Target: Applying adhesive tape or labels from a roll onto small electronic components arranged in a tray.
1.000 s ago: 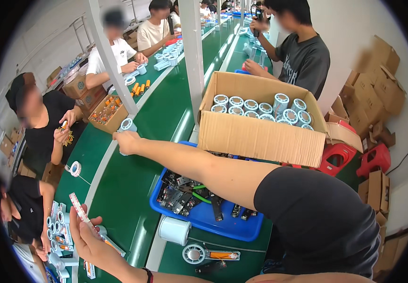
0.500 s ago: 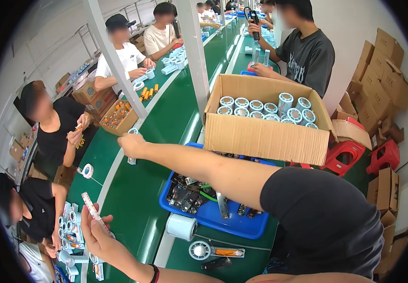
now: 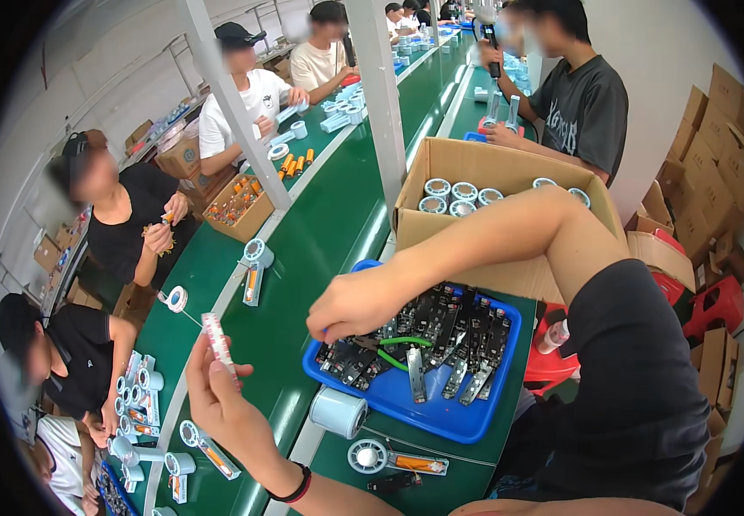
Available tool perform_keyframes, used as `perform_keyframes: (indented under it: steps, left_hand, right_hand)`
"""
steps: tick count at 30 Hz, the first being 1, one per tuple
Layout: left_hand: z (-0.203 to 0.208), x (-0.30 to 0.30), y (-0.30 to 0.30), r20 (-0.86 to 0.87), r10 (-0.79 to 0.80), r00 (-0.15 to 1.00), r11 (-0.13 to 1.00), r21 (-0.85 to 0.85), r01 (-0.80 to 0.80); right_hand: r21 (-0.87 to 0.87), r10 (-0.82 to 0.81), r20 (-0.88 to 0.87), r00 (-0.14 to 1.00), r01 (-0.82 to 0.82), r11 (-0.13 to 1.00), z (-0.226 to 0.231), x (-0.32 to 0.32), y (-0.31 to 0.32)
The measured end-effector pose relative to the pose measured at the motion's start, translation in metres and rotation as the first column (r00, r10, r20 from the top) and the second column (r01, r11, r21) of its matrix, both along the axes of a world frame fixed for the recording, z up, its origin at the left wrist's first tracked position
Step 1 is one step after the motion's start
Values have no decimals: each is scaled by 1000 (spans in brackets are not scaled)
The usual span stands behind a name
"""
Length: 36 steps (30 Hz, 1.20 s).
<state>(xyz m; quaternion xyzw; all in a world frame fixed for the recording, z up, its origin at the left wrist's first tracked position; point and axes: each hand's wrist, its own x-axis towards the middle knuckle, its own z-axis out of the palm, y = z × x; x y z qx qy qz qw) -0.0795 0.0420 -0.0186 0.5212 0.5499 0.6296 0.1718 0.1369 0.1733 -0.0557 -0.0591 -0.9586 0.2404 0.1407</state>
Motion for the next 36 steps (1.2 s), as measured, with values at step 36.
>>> perform_keyframes:
  steps: [36]
  left_hand:
    - [51, 120, -113, 388, -766, 513, 642, 502, 579]
  right_hand:
    - [-355, -316, -391, 865, 174, 918, 32, 2, -9]
